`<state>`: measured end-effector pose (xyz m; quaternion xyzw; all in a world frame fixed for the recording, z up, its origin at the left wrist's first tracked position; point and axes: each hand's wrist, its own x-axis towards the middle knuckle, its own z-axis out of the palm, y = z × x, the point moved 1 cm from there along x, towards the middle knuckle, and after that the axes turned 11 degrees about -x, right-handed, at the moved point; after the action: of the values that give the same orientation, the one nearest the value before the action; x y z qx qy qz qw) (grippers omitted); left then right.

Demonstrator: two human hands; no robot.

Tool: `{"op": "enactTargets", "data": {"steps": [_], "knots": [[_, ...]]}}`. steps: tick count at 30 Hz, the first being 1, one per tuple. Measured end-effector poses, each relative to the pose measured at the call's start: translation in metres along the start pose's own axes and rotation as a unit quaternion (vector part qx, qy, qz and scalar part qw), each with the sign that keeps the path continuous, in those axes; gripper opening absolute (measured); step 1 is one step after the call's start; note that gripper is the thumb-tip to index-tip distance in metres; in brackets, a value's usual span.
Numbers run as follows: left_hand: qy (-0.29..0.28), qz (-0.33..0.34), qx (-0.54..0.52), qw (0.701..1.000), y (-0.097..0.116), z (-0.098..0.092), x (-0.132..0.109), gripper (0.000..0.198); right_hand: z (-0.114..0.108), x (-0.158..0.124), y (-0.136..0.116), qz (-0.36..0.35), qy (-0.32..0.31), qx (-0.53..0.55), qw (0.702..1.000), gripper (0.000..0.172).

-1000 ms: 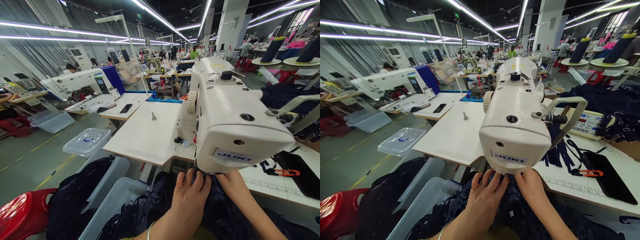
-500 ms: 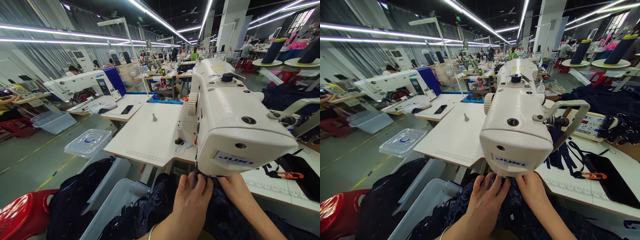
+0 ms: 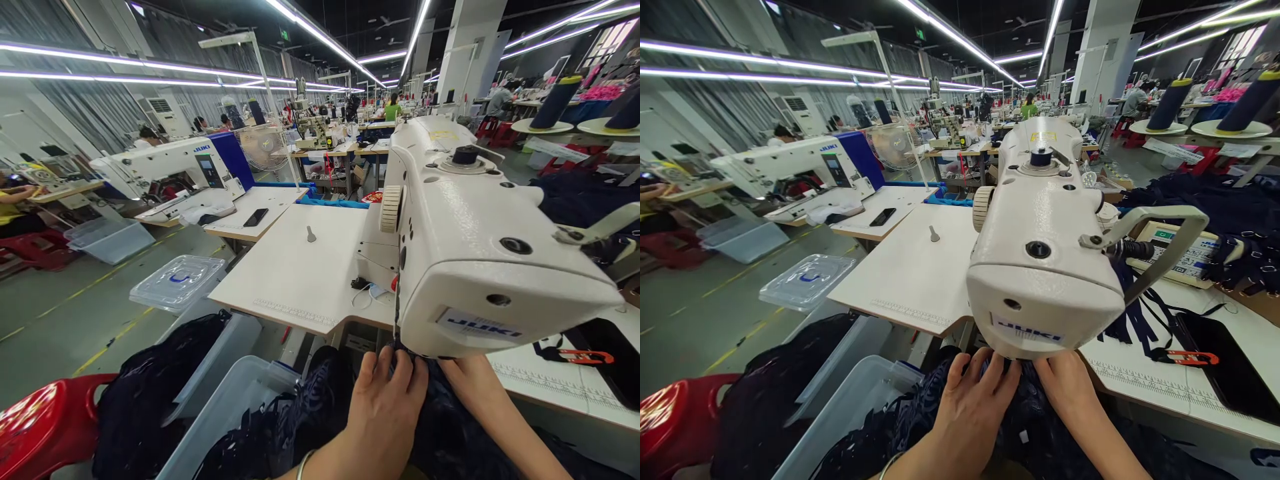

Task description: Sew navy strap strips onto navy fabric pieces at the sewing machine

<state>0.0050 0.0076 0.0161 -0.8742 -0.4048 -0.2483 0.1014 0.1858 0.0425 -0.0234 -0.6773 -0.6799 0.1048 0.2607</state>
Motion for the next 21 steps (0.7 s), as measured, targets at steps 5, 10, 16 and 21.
{"op": "enactTargets", "data": {"steps": [5,10,16,21], "knots": [[0.010,-0.007,-0.004,1.000,-0.0014,0.0021,-0.0014,0.025,0.0045,-0.0003,0.0007,-0.003,-0.009,-0.007,1.000,0.040],[0.011,-0.017,-0.008,1.000,-0.0031,0.0019,-0.0019,0.024,0.0045,-0.0003,0.0001,-0.002,-0.012,-0.005,1.000,0.034],[0.021,-0.009,-0.017,1.000,-0.0024,0.0063,-0.0022,0.026,0.0049,-0.0017,0.0018,0.015,-0.011,-0.003,1.000,0.031],[-0.012,-0.002,-0.041,0.999,-0.0011,0.0015,0.0016,0.028,0.0025,-0.0037,0.0011,0.054,-0.027,0.029,0.998,0.030]]}}
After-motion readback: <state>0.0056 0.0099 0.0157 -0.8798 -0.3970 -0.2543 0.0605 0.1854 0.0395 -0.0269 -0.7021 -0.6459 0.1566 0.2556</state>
